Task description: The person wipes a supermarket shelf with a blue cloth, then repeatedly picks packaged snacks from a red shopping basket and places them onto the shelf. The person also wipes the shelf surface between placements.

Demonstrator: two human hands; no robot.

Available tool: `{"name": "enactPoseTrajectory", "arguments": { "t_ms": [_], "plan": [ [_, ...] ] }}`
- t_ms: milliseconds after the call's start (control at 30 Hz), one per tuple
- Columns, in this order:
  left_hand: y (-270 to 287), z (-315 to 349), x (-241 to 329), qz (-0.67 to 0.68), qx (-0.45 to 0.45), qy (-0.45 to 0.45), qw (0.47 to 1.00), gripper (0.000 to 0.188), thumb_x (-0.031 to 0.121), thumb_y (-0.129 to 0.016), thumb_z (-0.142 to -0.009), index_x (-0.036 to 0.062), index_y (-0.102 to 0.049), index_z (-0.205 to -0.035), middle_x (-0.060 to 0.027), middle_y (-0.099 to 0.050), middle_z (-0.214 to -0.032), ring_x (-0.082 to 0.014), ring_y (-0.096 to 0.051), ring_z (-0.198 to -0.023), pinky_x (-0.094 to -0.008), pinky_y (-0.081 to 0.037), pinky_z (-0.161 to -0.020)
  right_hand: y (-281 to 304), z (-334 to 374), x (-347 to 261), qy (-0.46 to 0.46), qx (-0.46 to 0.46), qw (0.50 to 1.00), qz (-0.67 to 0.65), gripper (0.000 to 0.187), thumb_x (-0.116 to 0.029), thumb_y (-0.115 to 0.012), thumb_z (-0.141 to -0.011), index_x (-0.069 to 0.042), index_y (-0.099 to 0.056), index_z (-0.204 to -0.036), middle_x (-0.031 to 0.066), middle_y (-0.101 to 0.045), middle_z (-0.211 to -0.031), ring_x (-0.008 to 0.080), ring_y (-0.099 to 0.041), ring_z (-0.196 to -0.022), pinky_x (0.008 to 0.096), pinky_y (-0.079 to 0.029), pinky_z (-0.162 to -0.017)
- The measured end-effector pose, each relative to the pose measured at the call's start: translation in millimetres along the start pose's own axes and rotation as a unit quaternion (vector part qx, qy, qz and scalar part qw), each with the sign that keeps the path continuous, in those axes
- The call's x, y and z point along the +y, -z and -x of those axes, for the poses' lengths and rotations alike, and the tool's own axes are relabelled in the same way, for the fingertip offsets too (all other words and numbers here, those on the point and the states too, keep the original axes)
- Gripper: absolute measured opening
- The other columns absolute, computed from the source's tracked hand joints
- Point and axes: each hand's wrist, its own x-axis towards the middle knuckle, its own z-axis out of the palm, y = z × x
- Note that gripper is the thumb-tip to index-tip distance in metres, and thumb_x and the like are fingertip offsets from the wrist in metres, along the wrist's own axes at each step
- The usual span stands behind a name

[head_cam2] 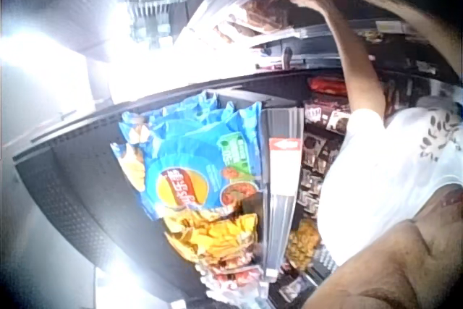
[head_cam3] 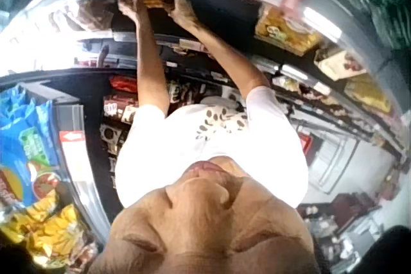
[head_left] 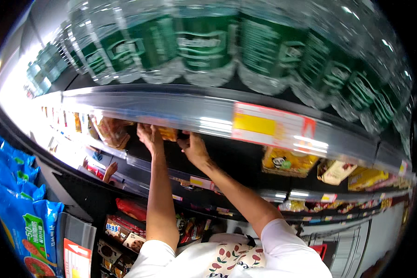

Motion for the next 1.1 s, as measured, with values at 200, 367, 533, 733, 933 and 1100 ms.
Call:
{"name": "enactPoseTrajectory", "arguments": {
  "t_ms": [200,367,533,733,933,1100],
  "plan": [
    [-7.8,111.1,146.5,0.178,-0.023,-0.028,0.983,0.038,0.005,-0.062,-0.096,-0.0028,-0.055,-0.133,-0.0146,-0.063,-0.119,-0.0243,-0.061,-0.103,-0.0359,-0.048,-0.093,83.2,76.6,-59.6,-0.008,-0.002,0.995,-0.098,0.042,-0.002,-0.068,-0.093,-0.004,-0.054,-0.133,0.0153,-0.068,-0.110,0.0172,-0.068,-0.084,0.0335,-0.058,-0.070],
    [-5.8,216.2,202.8,0.208,-0.162,-0.089,0.960,0.033,0.001,-0.051,-0.099,-0.0028,-0.056,-0.132,-0.0128,-0.064,-0.126,-0.0191,-0.061,-0.110,-0.0315,-0.048,-0.096,169.9,154.6,-104.1,-0.178,-0.084,0.967,-0.164,0.018,-0.012,-0.058,-0.104,-0.003,-0.060,-0.118,0.0103,-0.068,-0.082,0.0136,-0.065,-0.062,0.0297,-0.051,-0.056],
    [-9.2,326.3,256.6,0.192,-0.376,-0.112,0.900,0.028,-0.006,-0.054,-0.095,-0.0011,-0.062,-0.121,-0.0106,-0.064,-0.118,-0.0189,-0.062,-0.104,-0.0305,-0.048,-0.091,240.2,258.1,-102.9,-0.259,-0.007,0.964,-0.057,0.020,-0.022,-0.059,-0.104,-0.004,-0.066,-0.106,0.0114,-0.069,-0.075,0.0227,-0.070,-0.067,0.0363,-0.053,-0.058],
    [-28.1,420.6,315.0,0.123,-0.588,-0.379,0.704,0.030,0.001,-0.064,-0.090,0.0021,-0.062,-0.120,-0.0186,-0.063,-0.123,-0.0394,-0.060,-0.114,-0.0480,-0.046,-0.099,294.0,419.2,-79.7,-0.436,0.136,0.889,-0.004,0.030,-0.029,-0.060,-0.103,-0.003,-0.072,-0.100,0.0149,-0.074,-0.091,0.0233,-0.072,-0.085,0.0348,-0.054,-0.077],
    [-38.5,470.0,300.8,-0.045,-0.637,-0.430,0.638,0.048,0.017,-0.066,-0.095,0.0101,-0.054,-0.141,-0.0161,-0.044,-0.153,-0.0386,-0.039,-0.141,-0.0552,-0.032,-0.115,330.1,587.5,-61.3,-0.438,0.345,0.822,0.118,0.030,-0.017,-0.049,-0.102,0.001,-0.071,-0.094,0.0155,-0.075,-0.091,0.0287,-0.071,-0.088,0.0387,-0.055,-0.082],
    [-36.8,486.6,293.1,-0.133,-0.616,-0.480,0.610,0.054,0.023,-0.065,-0.098,0.0106,-0.049,-0.148,-0.0158,-0.034,-0.162,-0.0366,-0.026,-0.151,-0.0575,-0.027,-0.118,354.8,732.6,-43.4,-0.568,0.541,0.593,0.184,0.021,-0.020,-0.061,-0.099,-0.002,-0.074,-0.098,0.0131,-0.075,-0.089,0.0192,-0.071,-0.081,0.0336,-0.056,-0.077]
  ]
}}
